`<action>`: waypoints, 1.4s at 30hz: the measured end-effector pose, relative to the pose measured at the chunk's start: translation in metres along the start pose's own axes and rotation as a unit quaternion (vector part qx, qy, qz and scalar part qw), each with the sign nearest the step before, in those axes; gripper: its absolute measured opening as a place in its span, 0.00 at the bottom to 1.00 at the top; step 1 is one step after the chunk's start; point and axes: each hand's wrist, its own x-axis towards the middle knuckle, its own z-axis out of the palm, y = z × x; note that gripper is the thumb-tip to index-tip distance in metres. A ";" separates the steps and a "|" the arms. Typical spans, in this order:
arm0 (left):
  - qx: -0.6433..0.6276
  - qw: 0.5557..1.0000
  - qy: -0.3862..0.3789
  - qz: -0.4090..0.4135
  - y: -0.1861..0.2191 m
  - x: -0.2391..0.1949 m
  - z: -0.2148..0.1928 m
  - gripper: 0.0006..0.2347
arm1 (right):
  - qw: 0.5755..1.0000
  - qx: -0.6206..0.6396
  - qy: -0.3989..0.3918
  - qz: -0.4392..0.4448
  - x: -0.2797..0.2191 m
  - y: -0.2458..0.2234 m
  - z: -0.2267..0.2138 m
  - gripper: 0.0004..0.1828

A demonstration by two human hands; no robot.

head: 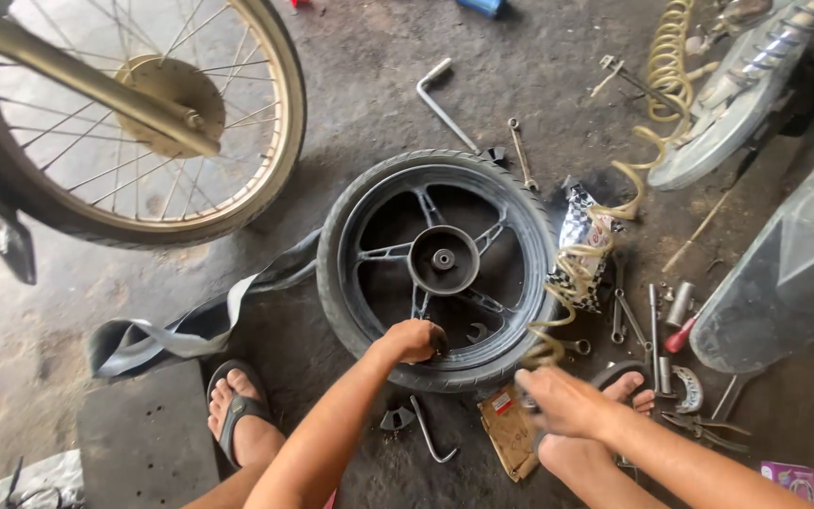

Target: The person uses a metal tire lever to pry the bead of a motorcycle tire off the rim. They work around the circumference of the wheel, lifting the tire edge and eventually pulling the tire completely off the rim.

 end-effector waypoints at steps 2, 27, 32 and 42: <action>0.039 0.998 0.057 0.012 -0.005 -0.017 -0.001 0.12 | 0.993 0.107 -0.049 0.031 0.012 -0.030 -0.011 0.21; 0.347 0.936 0.008 0.058 0.006 -0.090 -0.027 0.63 | 0.960 0.204 0.097 0.163 0.182 -0.045 0.051 0.16; 0.362 0.931 -0.013 0.047 0.010 -0.091 -0.030 0.63 | 0.946 0.276 0.083 0.148 0.192 -0.030 0.059 0.14; 0.383 0.922 -0.020 0.050 0.006 -0.090 -0.029 0.59 | 0.942 0.302 0.027 0.143 0.207 -0.019 0.071 0.17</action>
